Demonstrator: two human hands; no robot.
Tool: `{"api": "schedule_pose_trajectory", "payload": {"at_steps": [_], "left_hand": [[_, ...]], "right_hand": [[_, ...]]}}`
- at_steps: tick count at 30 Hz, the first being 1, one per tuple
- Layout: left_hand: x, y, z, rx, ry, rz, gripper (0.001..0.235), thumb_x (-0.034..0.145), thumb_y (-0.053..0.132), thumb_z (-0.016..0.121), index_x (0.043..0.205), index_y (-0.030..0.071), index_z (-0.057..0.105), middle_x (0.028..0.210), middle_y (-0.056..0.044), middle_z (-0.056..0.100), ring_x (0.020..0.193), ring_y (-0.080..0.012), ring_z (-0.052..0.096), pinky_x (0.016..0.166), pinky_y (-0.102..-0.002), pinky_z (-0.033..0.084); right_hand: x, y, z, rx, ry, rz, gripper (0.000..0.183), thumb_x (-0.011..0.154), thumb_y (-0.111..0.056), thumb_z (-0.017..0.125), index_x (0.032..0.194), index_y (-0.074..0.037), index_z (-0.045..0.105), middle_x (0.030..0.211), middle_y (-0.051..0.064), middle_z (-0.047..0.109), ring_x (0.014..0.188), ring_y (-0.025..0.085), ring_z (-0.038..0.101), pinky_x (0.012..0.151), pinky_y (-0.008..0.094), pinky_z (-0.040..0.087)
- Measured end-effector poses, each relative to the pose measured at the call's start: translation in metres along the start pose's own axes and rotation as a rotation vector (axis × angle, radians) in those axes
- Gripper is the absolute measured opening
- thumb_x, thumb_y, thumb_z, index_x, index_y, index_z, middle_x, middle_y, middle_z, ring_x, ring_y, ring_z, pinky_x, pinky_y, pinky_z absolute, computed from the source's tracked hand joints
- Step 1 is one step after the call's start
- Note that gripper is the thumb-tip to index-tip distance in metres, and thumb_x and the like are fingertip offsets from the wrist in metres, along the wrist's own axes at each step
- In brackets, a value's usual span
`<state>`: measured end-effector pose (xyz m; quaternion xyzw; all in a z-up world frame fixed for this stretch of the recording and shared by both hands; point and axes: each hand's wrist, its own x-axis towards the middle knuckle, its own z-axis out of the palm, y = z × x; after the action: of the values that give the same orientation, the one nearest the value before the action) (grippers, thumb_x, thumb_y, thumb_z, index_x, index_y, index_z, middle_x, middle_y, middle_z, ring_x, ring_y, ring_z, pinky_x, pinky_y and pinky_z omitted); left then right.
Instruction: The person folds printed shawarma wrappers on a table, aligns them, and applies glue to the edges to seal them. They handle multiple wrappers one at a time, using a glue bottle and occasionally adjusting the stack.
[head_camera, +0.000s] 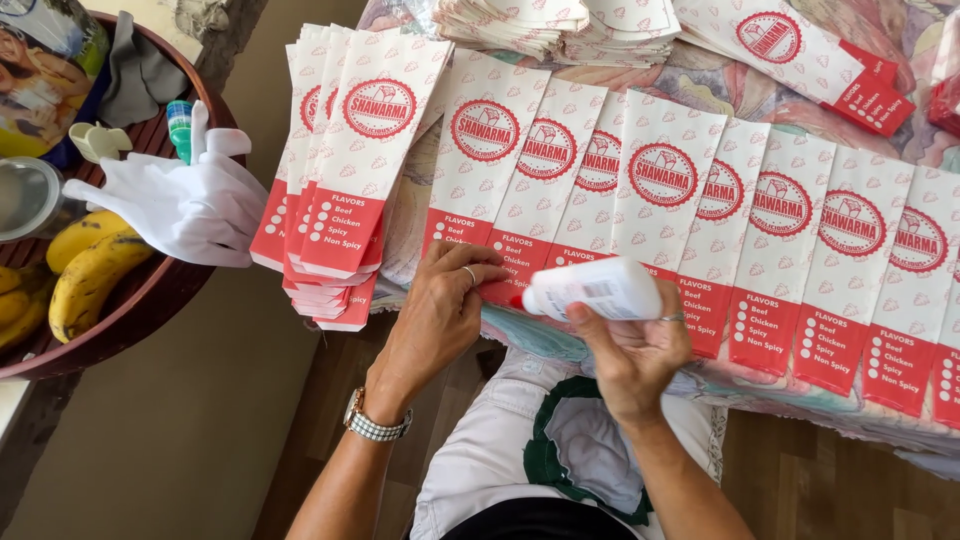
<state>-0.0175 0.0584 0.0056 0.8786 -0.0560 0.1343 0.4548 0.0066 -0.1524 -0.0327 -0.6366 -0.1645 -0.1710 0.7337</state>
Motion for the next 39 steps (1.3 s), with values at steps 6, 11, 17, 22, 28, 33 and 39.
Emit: {"api": "schedule_pose_trajectory", "payload": {"at_steps": [6, 11, 17, 22, 28, 33, 39], "left_hand": [[-0.003, 0.003, -0.008, 0.128, 0.025, 0.131, 0.039, 0.081, -0.013, 0.053, 0.097, 0.01, 0.08, 0.103, -0.005, 0.075, 0.102, -0.025, 0.062, 0.091, -0.033, 0.047], [-0.007, -0.015, -0.031, 0.277, 0.223, 0.114, 0.018, 0.088, -0.004, 0.066, 0.096, 0.007, 0.077, 0.103, -0.008, 0.074, 0.101, -0.0278, 0.066, 0.085, -0.036, 0.052], [-0.011, -0.012, -0.039, 0.147, 0.192, 0.0, 0.011, 0.086, 0.0, 0.07, 0.094, 0.0, 0.077, 0.103, -0.013, 0.074, 0.1, -0.0311, 0.067, 0.084, -0.037, 0.056], [-0.012, -0.016, -0.045, 0.095, 0.156, -0.031, 0.021, 0.075, -0.003, 0.071, 0.095, -0.001, 0.077, 0.107, -0.016, 0.072, 0.104, -0.0353, 0.065, 0.087, -0.043, 0.055], [-0.013, -0.017, -0.045, 0.068, 0.118, -0.06, 0.031, 0.07, -0.006, 0.068, 0.099, -0.004, 0.076, 0.111, -0.019, 0.071, 0.111, -0.0383, 0.063, 0.093, -0.045, 0.053], [-0.013, -0.018, -0.047, 0.06, 0.105, -0.055, 0.032, 0.067, -0.003, 0.07, 0.099, -0.004, 0.075, 0.111, -0.019, 0.071, 0.112, -0.0397, 0.063, 0.094, -0.047, 0.052], [-0.012, -0.023, -0.039, 0.051, 0.167, -0.081, 0.019, 0.076, 0.001, 0.073, 0.095, -0.001, 0.077, 0.106, -0.015, 0.072, 0.108, -0.034, 0.064, 0.091, -0.04, 0.054]], "right_hand": [[0.0, 0.006, -0.025, -0.004, 0.084, 0.007, 0.048, 0.079, 0.007, 0.082, 0.119, 0.003, 0.056, 0.109, 0.023, 0.073, 0.113, 0.027, 0.068, 0.1, 0.045, 0.058], [0.009, -0.001, 0.004, 0.063, 0.066, -0.007, 0.048, 0.077, 0.007, 0.084, 0.116, 0.001, 0.058, 0.11, 0.025, 0.073, 0.112, 0.029, 0.069, 0.097, 0.047, 0.059], [0.015, 0.001, 0.048, 0.074, -0.055, -0.025, 0.043, 0.077, 0.004, 0.085, 0.112, 0.004, 0.061, 0.104, 0.024, 0.075, 0.106, 0.031, 0.072, 0.091, 0.048, 0.061], [0.013, 0.011, 0.06, 0.053, -0.101, -0.033, 0.045, 0.076, 0.004, 0.087, 0.112, 0.006, 0.06, 0.102, 0.025, 0.075, 0.106, 0.029, 0.07, 0.089, 0.046, 0.06], [0.019, 0.024, 0.087, 0.06, -0.152, -0.052, 0.044, 0.078, 0.0, 0.087, 0.112, 0.007, 0.061, 0.1, 0.029, 0.074, 0.099, 0.036, 0.073, 0.084, 0.048, 0.062], [0.017, 0.022, 0.075, 0.064, -0.163, -0.046, 0.044, 0.078, 0.0, 0.087, 0.112, 0.007, 0.061, 0.098, 0.03, 0.073, 0.097, 0.035, 0.074, 0.083, 0.049, 0.063], [0.017, 0.011, 0.039, 0.026, -0.101, -0.011, 0.043, 0.08, 0.002, 0.084, 0.114, 0.005, 0.059, 0.104, 0.026, 0.073, 0.106, 0.032, 0.07, 0.09, 0.048, 0.062]]}}
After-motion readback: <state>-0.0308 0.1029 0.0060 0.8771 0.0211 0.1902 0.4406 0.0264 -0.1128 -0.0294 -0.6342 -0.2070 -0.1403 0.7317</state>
